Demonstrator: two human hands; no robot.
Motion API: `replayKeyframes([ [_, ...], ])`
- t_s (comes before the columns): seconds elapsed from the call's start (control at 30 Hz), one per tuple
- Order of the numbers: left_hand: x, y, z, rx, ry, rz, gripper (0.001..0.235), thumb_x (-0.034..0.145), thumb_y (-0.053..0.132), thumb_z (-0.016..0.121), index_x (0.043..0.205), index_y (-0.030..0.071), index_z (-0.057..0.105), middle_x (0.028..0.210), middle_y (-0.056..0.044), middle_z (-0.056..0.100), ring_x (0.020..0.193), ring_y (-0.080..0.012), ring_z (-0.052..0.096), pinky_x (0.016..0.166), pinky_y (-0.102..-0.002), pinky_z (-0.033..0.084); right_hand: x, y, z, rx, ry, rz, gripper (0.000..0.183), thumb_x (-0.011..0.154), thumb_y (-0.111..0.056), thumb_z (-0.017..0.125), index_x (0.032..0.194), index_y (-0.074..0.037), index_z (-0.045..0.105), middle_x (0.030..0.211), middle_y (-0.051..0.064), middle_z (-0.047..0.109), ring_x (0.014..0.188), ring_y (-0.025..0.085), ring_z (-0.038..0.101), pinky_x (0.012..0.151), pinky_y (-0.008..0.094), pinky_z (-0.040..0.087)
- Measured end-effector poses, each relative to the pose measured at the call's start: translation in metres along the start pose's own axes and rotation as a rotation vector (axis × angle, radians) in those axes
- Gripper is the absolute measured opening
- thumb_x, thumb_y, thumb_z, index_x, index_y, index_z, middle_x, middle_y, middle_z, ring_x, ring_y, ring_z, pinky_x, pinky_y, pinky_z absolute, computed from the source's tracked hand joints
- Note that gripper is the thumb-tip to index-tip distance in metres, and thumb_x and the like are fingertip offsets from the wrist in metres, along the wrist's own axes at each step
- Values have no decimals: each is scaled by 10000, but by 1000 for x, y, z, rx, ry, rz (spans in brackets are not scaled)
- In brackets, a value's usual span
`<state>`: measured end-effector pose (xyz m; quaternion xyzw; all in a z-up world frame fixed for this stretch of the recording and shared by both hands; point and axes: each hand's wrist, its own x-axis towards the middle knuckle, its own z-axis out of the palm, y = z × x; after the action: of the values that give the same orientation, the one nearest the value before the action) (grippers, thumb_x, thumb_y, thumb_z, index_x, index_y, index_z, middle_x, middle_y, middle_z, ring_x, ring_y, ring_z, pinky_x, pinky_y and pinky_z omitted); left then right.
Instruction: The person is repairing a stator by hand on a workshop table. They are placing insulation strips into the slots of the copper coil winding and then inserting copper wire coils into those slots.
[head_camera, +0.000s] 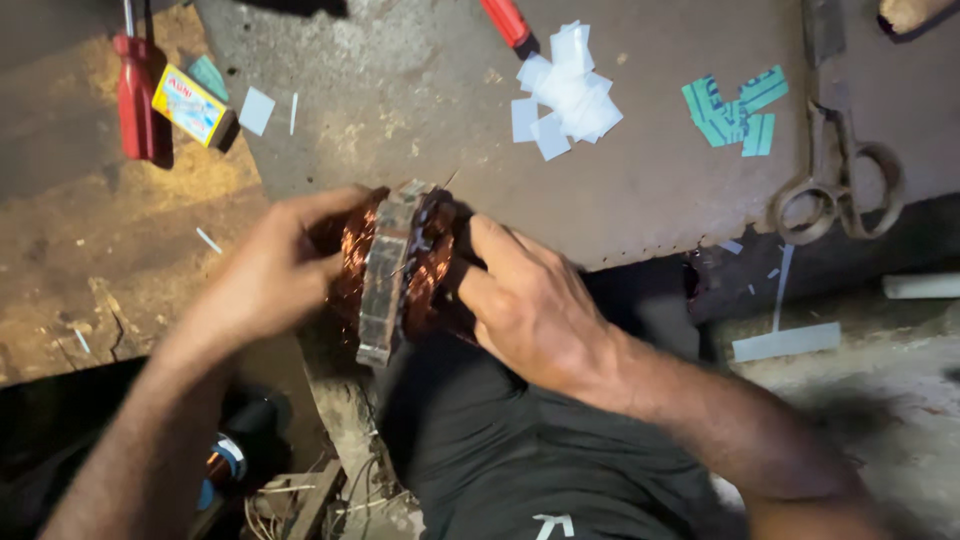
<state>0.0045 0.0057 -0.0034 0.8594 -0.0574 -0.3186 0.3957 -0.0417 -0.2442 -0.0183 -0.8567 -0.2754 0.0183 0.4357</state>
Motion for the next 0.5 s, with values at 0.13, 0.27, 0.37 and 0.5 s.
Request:
replayKeyframes([
  [0.13, 10, 6, -12, -38, -132, -289, 556, 826, -20, 653, 1371, 69, 600, 1193, -86, 759, 1022, -177, 746, 914, -324, 577, 3, 0, -4, 19, -24, -52, 141, 663, 69, 674, 767, 32, 585, 939, 228, 552, 832, 409, 624, 700, 487, 522],
  [0.27, 16, 9, -11, -36, -146, -231, 579, 785, -69, 621, 1344, 81, 641, 1175, -77, 779, 996, -164, 751, 888, -313, 595, -3, 3, -18, 133, -13, 32, 102, 799, 69, 692, 886, 30, 653, 913, 167, 595, 787, 317, 642, 676, 410, 525],
  [0.37, 17, 5, -11, -165, -187, -220, 526, 789, -54, 646, 1300, 68, 669, 1135, -85, 798, 973, -159, 749, 856, -310, 604, -16, 5, -43, 191, -50, 177, 154, 862, 37, 711, 1013, 10, 722, 868, 113, 614, 706, 245, 637, 627, 359, 515],
  [0.5, 5, -12, -5, -88, -135, -203, 648, 752, -74, 623, 1383, 68, 615, 1258, -104, 723, 1076, -179, 700, 897, -323, 574, -20, 4, -38, 171, -56, 212, 219, 866, 39, 723, 1082, 5, 732, 860, 120, 601, 693, 251, 622, 612, 368, 497],
])
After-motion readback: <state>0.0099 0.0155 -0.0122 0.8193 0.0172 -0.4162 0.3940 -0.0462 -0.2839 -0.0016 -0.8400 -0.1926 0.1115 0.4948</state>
